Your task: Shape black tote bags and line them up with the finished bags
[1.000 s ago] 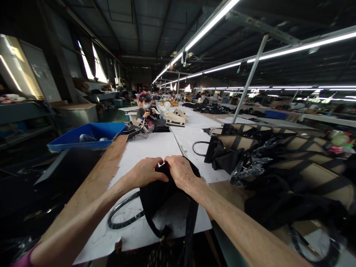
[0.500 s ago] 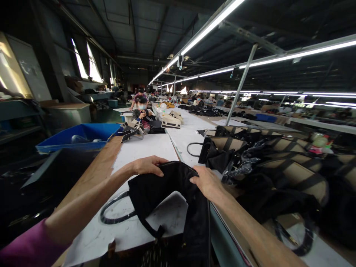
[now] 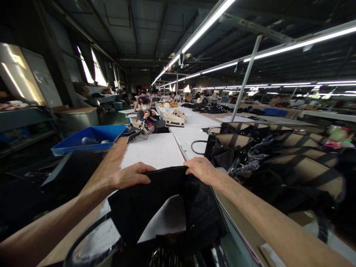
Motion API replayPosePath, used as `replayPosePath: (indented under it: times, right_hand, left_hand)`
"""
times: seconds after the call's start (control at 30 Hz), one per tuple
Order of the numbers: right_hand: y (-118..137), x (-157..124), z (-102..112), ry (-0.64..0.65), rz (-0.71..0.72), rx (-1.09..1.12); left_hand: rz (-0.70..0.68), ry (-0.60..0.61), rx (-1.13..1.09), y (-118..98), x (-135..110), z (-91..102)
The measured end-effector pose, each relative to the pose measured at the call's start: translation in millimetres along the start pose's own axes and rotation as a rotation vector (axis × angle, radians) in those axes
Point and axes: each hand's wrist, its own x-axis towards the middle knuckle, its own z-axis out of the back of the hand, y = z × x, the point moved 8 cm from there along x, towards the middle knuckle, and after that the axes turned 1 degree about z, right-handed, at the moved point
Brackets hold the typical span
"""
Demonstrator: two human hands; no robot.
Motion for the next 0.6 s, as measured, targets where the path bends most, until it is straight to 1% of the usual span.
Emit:
replayPosePath:
  times: [0.1, 0.2, 0.3, 0.37, 0.43, 0.5, 0.53, 0.6]
  right_hand:
    - [12.4, 5.4, -4.4, -0.003, 0.037, -0.054]
    - [21.3, 4.2, -1.0, -0.023, 0.059, -0.068]
    - [25.6, 2.6, 5.2, -0.05, 0.049, -0.046]
    - [27.7, 2.7, 10.6, -0.095, 0.036, -0.019]
    - [33.5, 3.5, 15.7, -0.143, 0.055, -0.01]
    - [43.8, 4.6, 19.2, -0.168, 0.104, -0.032]
    - [48.3, 5.3, 21.1, -0.177, 0.107, -0.048]
    - [52.1, 6.9, 26.7, -0.195, 0.025, -0.028]
  left_hand:
    - [0.017, -0.06, -0.126, 17.3, -4.8, 3.3]
    - [0.011, -0.063, -0.174, 24.0, -2.1, 4.1]
    - [0.001, -0.033, -0.196, 21.9, 1.3, 1.5]
    - [-0.014, -0.043, -0.205, 19.2, 1.5, 1.0]
    - [-0.025, -0.074, -0.199, 17.8, 0.2, 1.5]
    - [-0.031, -0.114, -0.18, 17.2, -2.0, 2.0]
    - [-0.034, -0.137, -0.166, 16.9, -3.2, 2.3]
    - [-0.037, -0.191, -0.131, 16.2, -5.4, 2.9]
